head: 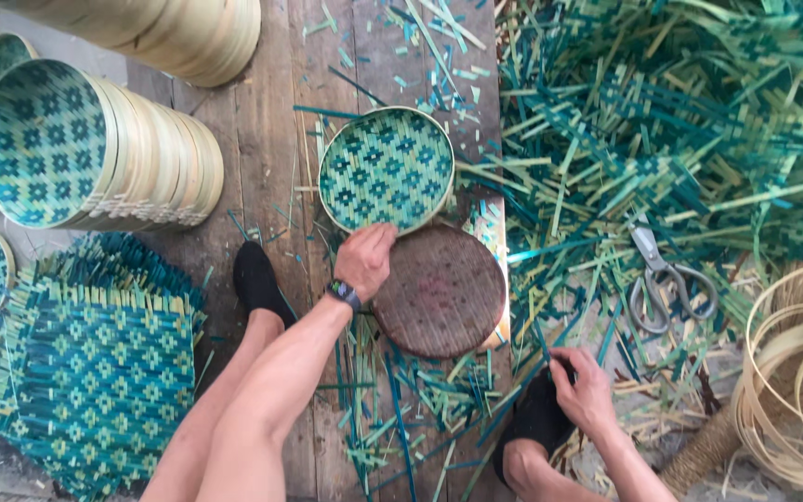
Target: The person trims the edges of a woven basket using shears. They repeatedly place a circular frame on a woven mat, cut the excess material, and stack the finished pieces.
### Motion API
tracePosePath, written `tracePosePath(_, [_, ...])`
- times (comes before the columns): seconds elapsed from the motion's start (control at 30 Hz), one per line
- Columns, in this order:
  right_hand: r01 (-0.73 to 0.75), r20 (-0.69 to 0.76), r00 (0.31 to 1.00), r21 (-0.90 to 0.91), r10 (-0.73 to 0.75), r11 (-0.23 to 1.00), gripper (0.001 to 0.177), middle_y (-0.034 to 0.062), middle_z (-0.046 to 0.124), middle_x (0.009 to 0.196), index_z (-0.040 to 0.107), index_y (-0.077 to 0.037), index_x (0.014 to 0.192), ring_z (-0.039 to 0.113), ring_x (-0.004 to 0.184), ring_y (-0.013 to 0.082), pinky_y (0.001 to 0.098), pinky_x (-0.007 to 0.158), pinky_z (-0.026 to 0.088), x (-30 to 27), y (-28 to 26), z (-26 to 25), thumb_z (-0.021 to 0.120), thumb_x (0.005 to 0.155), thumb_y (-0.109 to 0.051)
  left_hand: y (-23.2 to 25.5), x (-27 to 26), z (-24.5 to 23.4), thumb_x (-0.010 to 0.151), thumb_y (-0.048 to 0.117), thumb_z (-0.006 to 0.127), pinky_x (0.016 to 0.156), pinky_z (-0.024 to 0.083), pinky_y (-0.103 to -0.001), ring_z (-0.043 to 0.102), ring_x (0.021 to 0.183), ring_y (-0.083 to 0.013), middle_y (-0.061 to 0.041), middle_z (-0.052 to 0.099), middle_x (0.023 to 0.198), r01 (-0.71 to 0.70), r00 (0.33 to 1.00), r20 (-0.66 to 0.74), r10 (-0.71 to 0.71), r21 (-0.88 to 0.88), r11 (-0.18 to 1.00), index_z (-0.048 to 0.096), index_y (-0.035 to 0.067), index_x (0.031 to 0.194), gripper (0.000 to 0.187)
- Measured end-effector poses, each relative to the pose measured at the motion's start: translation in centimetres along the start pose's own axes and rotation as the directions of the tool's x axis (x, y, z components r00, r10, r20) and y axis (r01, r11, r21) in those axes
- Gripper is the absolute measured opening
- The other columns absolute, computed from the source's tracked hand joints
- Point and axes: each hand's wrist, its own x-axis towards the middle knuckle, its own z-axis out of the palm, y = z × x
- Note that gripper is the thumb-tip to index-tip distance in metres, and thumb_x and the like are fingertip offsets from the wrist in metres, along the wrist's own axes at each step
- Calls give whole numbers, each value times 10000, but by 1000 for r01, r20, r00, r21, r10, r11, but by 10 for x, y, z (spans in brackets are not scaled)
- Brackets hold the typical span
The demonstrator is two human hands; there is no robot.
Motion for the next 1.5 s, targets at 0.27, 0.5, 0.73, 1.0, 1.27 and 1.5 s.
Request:
tracePosePath(0.27, [43, 42, 998, -63, -40, 997, 215, 137, 691, 1100, 717, -80, 1080, 675, 1059, 328, 406, 915, 539, -5, 2, 3, 696, 876, -145, -53, 194, 7, 973, 407, 708, 1006, 511, -416, 637, 1167, -346, -199, 654, 1282, 319, 861, -402, -313, -53, 946, 607, -9, 1333, 560])
tracePosePath(0.5, [-164, -277, 961, -522, 15, 837, 723, 266, 528, 1303, 574, -6, 1354, 500, 1229, 452, 570, 1053, 415, 42, 68, -11, 810, 786, -386, -15, 58, -131, 928, 310, 699, 845, 546, -433, 690, 1017, -304, -103, 727, 1185, 14, 977, 211, -33, 93, 996, 654, 104, 1264, 396])
tracePosePath(0.73, [-180, -300, 954, -507, 24, 843, 625, 253, 541, 1308, 601, -25, 1345, 502, 1265, 461, 556, 1078, 431, 50, 95, -9, 794, 865, -377, -72, -177, -258, 672, 485, 818, 964, 507, -511, 586, 1201, -453, -271, 608, 1316, 548, 691, 105, -715, 569, 613, 478, -33, 1453, 997])
tracePosePath(1.0, [44, -64, 996, -183, -57, 982, 366, 174, 615, 1186, 675, -71, 1247, 658, 1030, 309, 432, 935, 518, 20, 40, 17, 725, 932, -251, -92, -328, -236, 763, 527, 811, 958, 518, -473, 613, 1179, -431, -267, 582, 1405, 775, 479, 18, -877, 460, 433, 636, -2, 1326, 793])
tracePosePath(1.27, [119, -117, 985, -46, -124, 992, 245, 154, 639, 1121, 705, -33, 1165, 697, 898, 230, 334, 779, 571, 12, 3, 10, 736, 984, -195, 21, -216, -381, 859, 117, 744, 793, 575, -422, 711, 876, -331, -136, 749, 969, 585, 809, -281, -516, 478, 656, 784, 62, 978, 137])
tracePosePath(1.5, [-138, 186, 981, 516, 47, 845, 406, 157, 741, 1101, 704, 0, 1222, 724, 929, 194, 306, 873, 572, 39, -51, -5, 588, 1081, -362, 142, -93, -346, 819, 95, 692, 670, 559, -408, 688, 862, -301, -141, 711, 991, -54, 991, 129, 29, 190, 980, 679, -21, 1099, 304])
